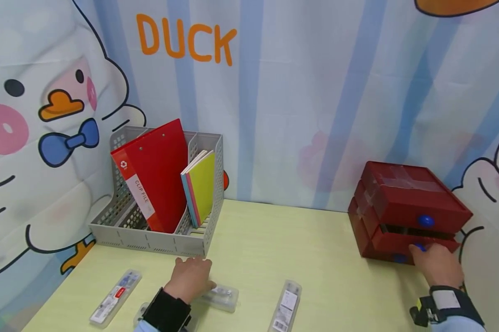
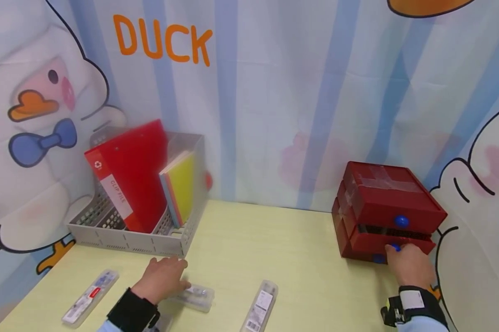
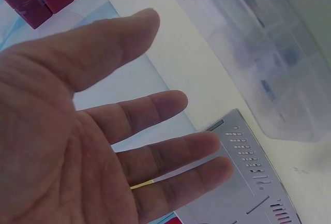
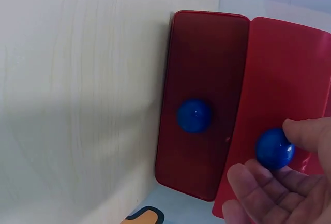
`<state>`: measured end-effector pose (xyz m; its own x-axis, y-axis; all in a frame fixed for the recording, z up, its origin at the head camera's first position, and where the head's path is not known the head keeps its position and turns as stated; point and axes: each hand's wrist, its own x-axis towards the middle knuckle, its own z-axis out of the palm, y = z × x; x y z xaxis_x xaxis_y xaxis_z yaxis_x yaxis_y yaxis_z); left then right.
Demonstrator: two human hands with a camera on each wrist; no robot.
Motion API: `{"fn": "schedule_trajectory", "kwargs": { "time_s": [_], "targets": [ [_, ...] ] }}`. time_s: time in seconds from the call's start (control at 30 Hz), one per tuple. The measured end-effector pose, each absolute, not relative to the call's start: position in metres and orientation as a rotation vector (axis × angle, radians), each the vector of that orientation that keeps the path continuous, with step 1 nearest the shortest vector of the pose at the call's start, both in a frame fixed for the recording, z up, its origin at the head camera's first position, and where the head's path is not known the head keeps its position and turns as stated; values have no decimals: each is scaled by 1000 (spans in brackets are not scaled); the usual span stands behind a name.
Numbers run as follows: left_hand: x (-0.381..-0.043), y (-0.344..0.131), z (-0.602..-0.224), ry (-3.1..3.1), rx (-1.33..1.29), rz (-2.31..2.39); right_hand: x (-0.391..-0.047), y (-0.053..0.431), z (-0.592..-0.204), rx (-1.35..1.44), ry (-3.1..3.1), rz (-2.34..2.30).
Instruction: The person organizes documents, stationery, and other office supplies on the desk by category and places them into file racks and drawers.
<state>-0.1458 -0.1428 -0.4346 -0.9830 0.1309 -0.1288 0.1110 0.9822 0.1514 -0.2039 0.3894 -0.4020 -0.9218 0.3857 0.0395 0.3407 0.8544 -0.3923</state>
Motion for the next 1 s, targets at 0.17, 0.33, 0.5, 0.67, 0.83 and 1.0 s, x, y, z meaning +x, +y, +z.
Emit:
{"fn": "schedule_trajectory", "kwargs": {
  "time_s": [0.17, 0.33, 0.5, 0.67, 0.83, 1.0],
  "targets": [
    [-145, -143, -434, 2988, 183, 229, -214, 391, -404, -537, -2877, 593],
    [-145, -145, -434, 2992, 192, 236, -222, 393, -404, -558, -2884, 585],
    [-145, -146, -434, 2986, 189, 242, -226, 391, -405, -564, -2877, 571],
    [-145, -147, -434, 2980, 177, 235, -225, 386, -416, -569, -2938, 609],
    [-145, -148, -435, 2990, 179, 226, -224, 384, -438, -603, -3042, 589],
    [-144, -149, -435, 2995, 185, 238, -229, 382, -458, -620, -3049, 530]
  ]
}}
